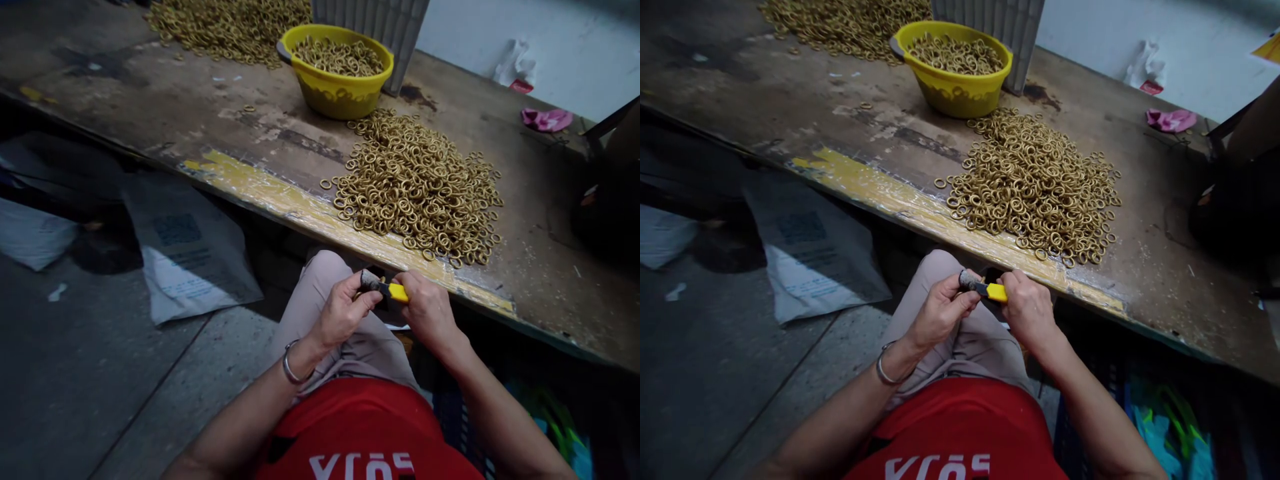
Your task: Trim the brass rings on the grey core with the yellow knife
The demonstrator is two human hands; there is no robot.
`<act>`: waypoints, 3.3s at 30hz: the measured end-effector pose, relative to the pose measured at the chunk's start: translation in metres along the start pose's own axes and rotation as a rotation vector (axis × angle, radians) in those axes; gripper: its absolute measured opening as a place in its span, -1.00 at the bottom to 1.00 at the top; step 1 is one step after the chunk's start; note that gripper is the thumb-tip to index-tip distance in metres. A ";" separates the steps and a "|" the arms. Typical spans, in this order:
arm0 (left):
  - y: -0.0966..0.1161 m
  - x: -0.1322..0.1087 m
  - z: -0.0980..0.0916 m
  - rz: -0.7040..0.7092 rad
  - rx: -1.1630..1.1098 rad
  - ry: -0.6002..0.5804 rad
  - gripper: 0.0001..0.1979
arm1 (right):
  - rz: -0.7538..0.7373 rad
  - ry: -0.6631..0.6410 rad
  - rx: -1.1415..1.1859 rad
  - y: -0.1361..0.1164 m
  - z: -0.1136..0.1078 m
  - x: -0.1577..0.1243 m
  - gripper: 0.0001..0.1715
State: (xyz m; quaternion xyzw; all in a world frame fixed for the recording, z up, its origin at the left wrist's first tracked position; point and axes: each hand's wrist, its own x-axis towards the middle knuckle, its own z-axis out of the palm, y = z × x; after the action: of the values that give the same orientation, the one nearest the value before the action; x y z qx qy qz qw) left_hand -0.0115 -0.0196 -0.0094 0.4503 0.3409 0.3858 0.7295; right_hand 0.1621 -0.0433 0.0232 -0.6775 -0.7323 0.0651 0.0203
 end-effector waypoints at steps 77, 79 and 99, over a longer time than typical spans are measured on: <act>-0.012 0.025 -0.005 -0.470 -0.452 -0.022 -0.62 | 0.149 0.292 -0.057 0.075 -0.010 0.064 -0.86; -0.011 0.026 -0.004 -0.462 -0.437 -0.017 -0.61 | 0.159 0.379 0.135 0.077 -0.011 0.064 -0.81; 0.014 0.048 0.009 -0.020 0.003 0.135 -0.69 | 0.166 0.090 1.029 0.027 -0.021 0.042 -0.68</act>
State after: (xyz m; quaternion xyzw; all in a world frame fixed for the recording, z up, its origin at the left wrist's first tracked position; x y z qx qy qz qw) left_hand 0.0151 0.0221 -0.0006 0.4209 0.3942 0.4074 0.7082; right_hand 0.1877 0.0020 0.0382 -0.6378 -0.5477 0.3888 0.3769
